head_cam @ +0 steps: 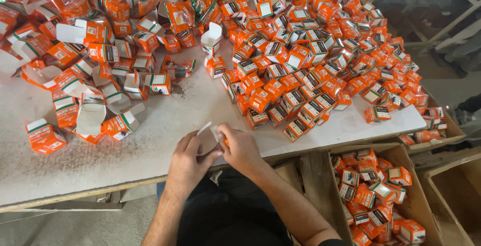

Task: The person folds small orange cardboard boxes at a workbench, pressing the flaps and creases to shape each flat carton into an open box, then sets the finished box onto a large pile of folded boxes on the table and picks up the next flat one, repeating the cycle.

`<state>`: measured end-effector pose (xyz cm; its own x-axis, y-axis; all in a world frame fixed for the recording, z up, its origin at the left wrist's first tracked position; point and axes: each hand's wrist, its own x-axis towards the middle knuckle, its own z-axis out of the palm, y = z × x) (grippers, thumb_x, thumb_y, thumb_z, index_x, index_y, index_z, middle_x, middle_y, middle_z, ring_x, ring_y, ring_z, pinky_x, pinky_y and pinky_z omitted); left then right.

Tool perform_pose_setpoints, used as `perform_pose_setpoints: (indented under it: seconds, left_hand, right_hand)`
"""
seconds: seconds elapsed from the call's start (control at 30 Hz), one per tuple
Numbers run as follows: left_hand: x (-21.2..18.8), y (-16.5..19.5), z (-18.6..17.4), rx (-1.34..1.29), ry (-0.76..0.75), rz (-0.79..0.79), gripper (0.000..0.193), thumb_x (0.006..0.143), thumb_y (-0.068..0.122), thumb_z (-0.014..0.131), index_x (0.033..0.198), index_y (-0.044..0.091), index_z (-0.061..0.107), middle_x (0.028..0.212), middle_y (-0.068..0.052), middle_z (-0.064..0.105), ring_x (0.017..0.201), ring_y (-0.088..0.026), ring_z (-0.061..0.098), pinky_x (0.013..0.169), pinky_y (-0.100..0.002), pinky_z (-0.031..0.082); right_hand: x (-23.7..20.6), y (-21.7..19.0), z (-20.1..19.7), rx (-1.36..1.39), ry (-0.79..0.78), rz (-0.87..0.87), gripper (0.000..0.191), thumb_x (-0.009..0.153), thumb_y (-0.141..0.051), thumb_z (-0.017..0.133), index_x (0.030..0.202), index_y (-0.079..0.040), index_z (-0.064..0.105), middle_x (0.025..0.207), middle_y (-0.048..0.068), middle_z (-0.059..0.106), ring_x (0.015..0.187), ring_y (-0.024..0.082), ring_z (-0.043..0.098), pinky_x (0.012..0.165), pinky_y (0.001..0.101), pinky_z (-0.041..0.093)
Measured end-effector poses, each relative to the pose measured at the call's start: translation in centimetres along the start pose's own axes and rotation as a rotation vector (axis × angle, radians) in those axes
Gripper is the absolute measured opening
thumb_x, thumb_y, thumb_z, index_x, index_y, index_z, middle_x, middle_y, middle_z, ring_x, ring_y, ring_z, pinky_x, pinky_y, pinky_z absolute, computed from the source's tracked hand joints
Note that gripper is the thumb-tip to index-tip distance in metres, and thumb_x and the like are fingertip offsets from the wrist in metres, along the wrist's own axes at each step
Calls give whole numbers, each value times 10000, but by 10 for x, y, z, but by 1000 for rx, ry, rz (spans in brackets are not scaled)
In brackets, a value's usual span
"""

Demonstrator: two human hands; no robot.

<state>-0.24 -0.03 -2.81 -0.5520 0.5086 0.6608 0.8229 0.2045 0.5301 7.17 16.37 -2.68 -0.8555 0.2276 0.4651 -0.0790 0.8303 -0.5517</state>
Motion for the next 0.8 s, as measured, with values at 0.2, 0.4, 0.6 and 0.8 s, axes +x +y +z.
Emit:
perform_pose_setpoints:
  seconds: [0.2,0.4,0.6,0.8]
  left_hand:
    - [11,3,-4,-327,-165,-242,568,812,122,812,1308,81,539,1303,-144,670,895,-274,766,662,-325,657]
    - [12,7,-5,-261,-249,-341,849,760,77,830,1499,189,425,1269,-129,670,816,-269,747,672,-352,632]
    - [8,5,-3,-188,-226,-255,750,723,50,816,1403,133,510,1166,-106,672,877,-245,747,748,-362,621]
    - [3,2,2,-136,-80,-128,532,732,89,827,1214,59,606,1237,-121,646,965,-333,713,766,-408,603]
  right_hand:
    - [-5,4,-30,449,87,1,537,995,-62,649,1448,73,396,1330,248,518,1216,401,528,1019,427,429]
    - [-7,-31,-53,263,-104,83,557,909,-250,791,1359,-12,565,1259,133,634,1158,292,658,1004,398,527]
    - [23,-40,-55,-169,-149,-438,373,855,-225,819,1144,-79,633,1218,171,621,1125,351,606,924,453,513]
    - [8,-28,-55,-156,-68,-494,501,896,-179,780,1301,44,585,1280,164,624,1203,354,587,1018,469,508]
